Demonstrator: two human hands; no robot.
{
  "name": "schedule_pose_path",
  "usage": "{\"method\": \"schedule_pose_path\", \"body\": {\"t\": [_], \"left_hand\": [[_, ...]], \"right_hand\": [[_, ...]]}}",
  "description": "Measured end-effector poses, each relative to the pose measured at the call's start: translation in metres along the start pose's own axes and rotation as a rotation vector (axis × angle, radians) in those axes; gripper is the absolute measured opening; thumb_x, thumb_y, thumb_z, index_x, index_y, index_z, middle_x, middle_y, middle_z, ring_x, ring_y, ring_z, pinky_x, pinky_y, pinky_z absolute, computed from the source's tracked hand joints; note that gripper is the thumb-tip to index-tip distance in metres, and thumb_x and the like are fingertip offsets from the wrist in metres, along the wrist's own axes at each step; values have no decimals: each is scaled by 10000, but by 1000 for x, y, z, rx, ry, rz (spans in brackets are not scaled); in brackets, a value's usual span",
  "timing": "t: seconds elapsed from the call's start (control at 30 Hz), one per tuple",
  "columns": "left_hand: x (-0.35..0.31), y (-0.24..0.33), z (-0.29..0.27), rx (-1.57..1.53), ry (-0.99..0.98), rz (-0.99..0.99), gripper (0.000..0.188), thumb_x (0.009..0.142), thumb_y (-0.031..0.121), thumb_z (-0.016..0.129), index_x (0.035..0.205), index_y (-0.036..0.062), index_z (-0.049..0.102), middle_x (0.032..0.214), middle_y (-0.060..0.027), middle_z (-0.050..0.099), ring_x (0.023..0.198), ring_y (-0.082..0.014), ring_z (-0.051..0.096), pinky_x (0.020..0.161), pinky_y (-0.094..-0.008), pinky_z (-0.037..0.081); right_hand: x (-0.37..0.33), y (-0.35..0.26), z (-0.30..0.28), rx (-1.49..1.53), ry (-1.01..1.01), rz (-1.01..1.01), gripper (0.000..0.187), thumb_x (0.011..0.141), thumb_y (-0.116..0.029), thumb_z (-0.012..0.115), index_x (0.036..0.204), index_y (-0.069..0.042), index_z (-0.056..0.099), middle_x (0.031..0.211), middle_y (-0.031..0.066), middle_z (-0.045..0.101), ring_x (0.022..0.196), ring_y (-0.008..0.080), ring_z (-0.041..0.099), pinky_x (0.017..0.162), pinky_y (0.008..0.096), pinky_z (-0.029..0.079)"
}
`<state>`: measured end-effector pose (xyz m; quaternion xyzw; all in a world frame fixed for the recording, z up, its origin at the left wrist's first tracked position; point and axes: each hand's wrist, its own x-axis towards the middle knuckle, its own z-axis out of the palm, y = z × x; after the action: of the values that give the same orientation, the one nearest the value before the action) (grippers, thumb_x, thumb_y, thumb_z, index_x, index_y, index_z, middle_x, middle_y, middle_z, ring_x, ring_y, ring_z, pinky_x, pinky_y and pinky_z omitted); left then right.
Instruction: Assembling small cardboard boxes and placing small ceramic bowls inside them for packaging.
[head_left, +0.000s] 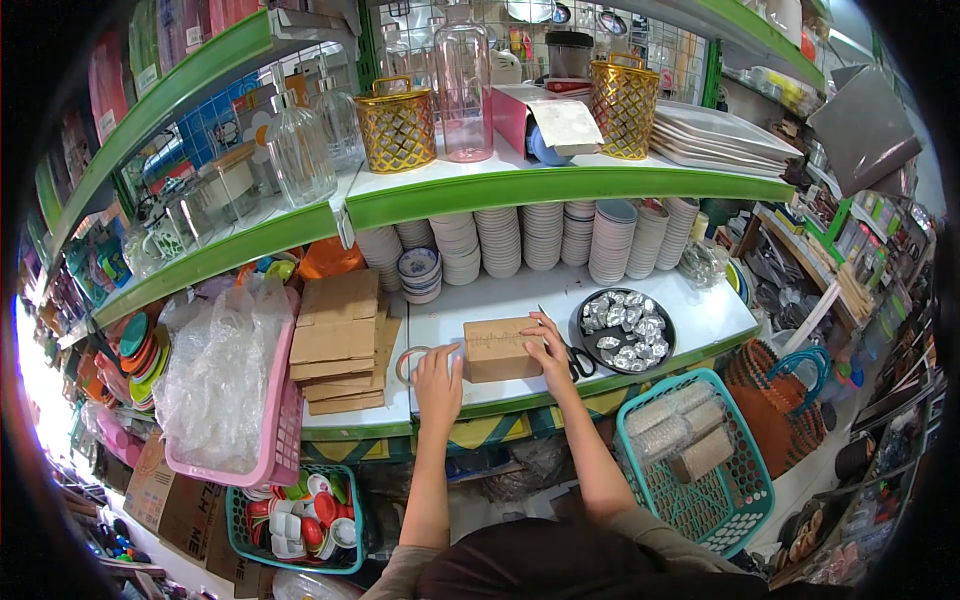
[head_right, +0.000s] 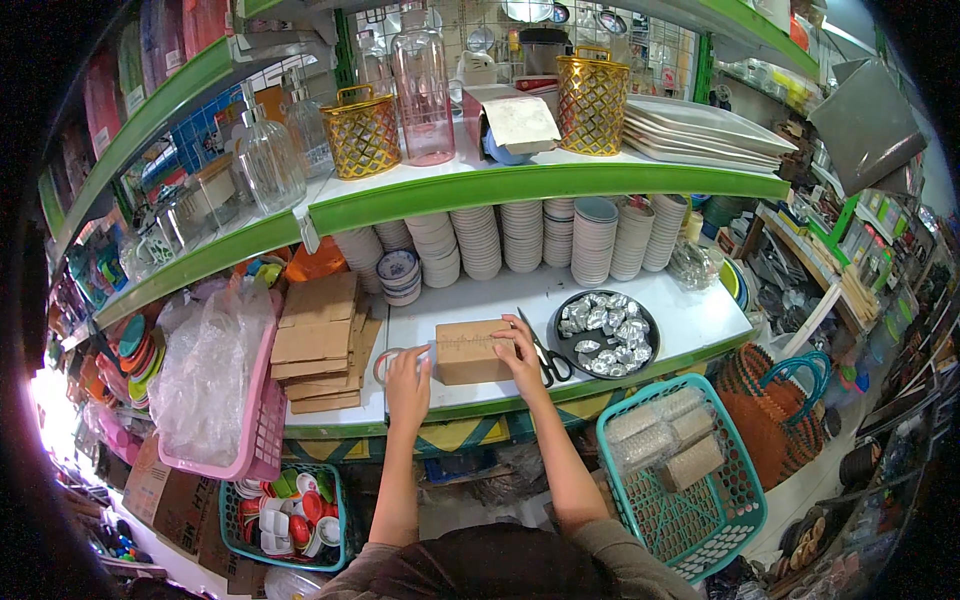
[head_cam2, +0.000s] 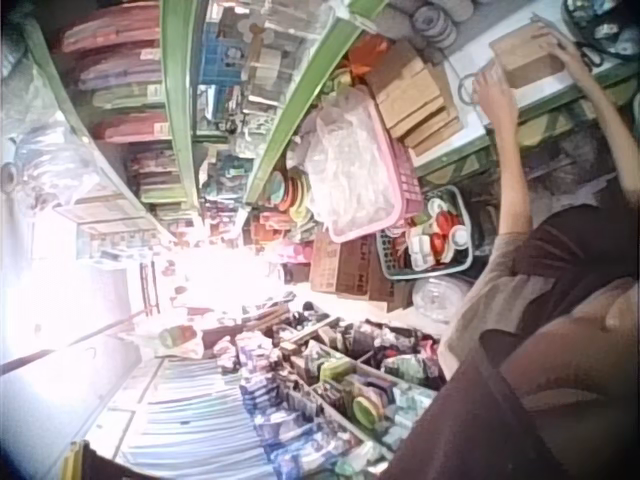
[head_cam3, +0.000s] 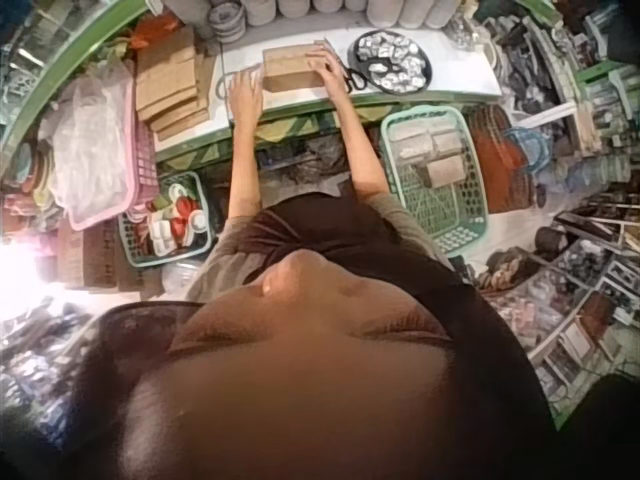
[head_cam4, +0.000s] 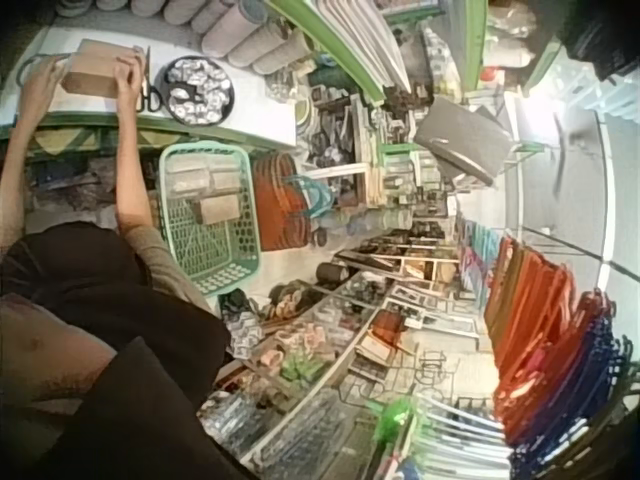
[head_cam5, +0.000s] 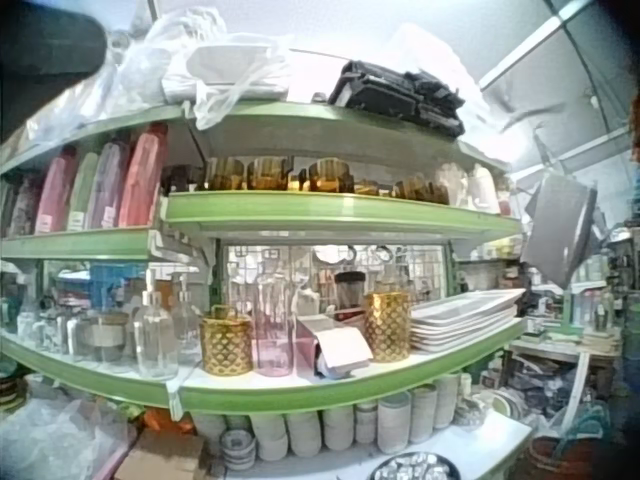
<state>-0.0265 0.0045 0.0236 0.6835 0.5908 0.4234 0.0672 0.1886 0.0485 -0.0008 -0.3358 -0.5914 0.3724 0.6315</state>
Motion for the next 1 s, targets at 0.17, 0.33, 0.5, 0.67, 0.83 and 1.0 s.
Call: {"method": "schedule_pose_path", "body": {"t": [0.17,0.33,0.5,0.67,0.83,1.0], "left_hand": [[-6,-10,-14,187,-45,-59,290,813,240,658,1085,150,615,1049,-45,596,1001,-256,525,868,-421,373],[-14,-30,-12,352,-13,-70,351,757,218,709,1088,155,613,1018,-42,599,1009,-259,528,872,-457,363],[-18,-36,-11,313,-65,-170,394,728,112,710,1103,129,590,1020,-33,609,1013,-257,531,882,-466,350],[-19,-37,-12,283,-34,-185,386,720,43,682,1088,117,594,968,-26,636,991,-249,539,899,-457,338],[-18,-41,-11,209,-12,-171,301,731,50,677,1023,98,625,912,-33,667,926,-252,575,945,-438,316],[-10,-22,-9,-314,101,-249,309,737,42,724,1030,38,628,876,-76,676,734,-180,618,755,-341,485]], "right_hand": [[-1,-1,0,32,2,38,197,827,-209,633,966,-70,635,1367,83,434,1344,257,312,1089,370,184],[-1,1,0,23,3,27,188,833,-189,636,971,-62,638,1365,90,428,1322,262,336,1075,365,221],[-1,3,-2,3,2,13,183,843,-174,633,983,-56,638,1366,97,423,1300,267,364,1062,360,255],[-2,3,-1,27,2,57,191,839,-199,627,977,-67,639,1406,100,410,1364,266,290,1107,387,164],[-4,5,1,9,18,-1,205,859,-206,636,997,-54,646,1417,123,399,1334,274,340,1086,383,232],[-5,6,1,-15,32,-28,214,865,-214,639,1005,-52,650,1431,129,403,1340,276,343,1090,392,233]]}}
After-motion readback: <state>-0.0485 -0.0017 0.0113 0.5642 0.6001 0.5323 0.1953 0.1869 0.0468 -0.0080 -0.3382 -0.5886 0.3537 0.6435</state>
